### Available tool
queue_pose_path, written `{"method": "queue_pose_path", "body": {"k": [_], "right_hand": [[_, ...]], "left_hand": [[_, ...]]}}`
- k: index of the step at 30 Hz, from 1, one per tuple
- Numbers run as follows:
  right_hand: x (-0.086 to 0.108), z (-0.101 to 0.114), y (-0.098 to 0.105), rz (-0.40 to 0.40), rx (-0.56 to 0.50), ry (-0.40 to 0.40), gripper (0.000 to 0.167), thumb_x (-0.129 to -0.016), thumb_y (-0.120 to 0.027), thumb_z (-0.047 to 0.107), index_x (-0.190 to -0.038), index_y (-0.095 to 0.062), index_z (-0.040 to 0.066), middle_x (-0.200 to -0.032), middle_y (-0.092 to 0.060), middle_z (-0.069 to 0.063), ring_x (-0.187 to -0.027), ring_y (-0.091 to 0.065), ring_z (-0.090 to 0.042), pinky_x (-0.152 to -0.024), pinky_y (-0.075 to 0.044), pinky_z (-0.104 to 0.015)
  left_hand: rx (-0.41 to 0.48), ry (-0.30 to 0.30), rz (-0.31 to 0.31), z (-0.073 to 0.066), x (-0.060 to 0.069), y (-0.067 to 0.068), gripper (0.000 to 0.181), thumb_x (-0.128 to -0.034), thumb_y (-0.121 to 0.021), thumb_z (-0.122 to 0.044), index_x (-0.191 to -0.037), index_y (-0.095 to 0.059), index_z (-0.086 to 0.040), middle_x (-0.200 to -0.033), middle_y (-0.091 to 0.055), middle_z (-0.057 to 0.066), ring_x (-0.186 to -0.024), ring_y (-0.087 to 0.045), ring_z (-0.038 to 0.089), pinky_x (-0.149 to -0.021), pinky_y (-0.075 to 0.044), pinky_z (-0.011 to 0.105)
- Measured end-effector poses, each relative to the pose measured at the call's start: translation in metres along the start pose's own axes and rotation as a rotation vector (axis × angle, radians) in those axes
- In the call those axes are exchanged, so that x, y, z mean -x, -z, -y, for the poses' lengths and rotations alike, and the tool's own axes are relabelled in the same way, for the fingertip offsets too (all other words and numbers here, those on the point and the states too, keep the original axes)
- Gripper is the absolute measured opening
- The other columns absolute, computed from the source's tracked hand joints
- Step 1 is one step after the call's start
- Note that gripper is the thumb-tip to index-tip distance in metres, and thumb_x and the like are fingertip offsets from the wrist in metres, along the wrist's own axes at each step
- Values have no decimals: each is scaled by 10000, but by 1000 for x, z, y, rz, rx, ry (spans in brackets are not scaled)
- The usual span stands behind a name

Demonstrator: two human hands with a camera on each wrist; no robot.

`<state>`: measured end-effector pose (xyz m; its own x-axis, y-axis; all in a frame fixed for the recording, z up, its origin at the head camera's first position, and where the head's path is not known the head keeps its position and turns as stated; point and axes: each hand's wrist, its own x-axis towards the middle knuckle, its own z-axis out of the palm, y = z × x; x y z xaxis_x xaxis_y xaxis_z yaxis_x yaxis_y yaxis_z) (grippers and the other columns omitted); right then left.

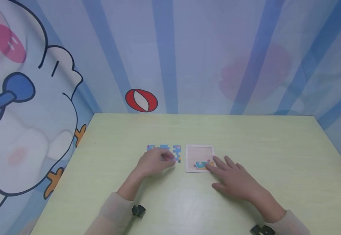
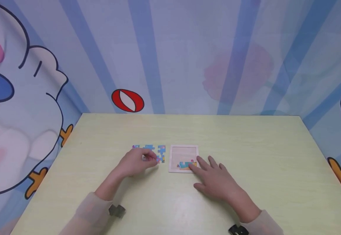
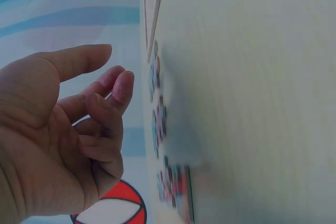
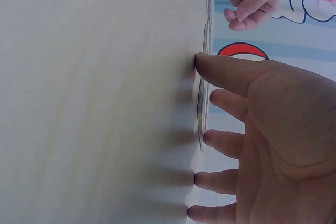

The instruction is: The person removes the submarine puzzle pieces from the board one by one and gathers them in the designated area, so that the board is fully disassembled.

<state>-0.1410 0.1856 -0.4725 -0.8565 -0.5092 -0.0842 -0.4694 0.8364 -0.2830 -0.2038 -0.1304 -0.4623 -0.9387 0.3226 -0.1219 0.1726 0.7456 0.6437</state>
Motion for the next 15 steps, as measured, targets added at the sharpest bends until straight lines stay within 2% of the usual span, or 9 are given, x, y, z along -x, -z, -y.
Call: {"method": "queue_pose_path", "body": {"k": [7, 15], "right_hand": [[2, -3, 3, -7, 14, 7, 619, -997, -674, 405, -1551, -503, 189, -1615, -400, -170, -1425, -335, -583, -1040, -336, -757], [2, -4, 2, -2, 13, 13, 607, -994, -680, 405, -1532, -529, 167, -1613, -416, -139, -1426, -331, -585, -1030, -346, -758]], "left_hand": [[-12, -53, 56, -26, -15, -18, 177, -922, -756, -293, -1065, -773, -191, -901, -665, -112, -814, -609, 97, -722, -506, 332], [-37, -53, 111, -45, -27, -37, 223, -908, -755, -301, -1099, -769, -186, -882, -671, -135, -814, -617, 83, -747, -502, 332]]}}
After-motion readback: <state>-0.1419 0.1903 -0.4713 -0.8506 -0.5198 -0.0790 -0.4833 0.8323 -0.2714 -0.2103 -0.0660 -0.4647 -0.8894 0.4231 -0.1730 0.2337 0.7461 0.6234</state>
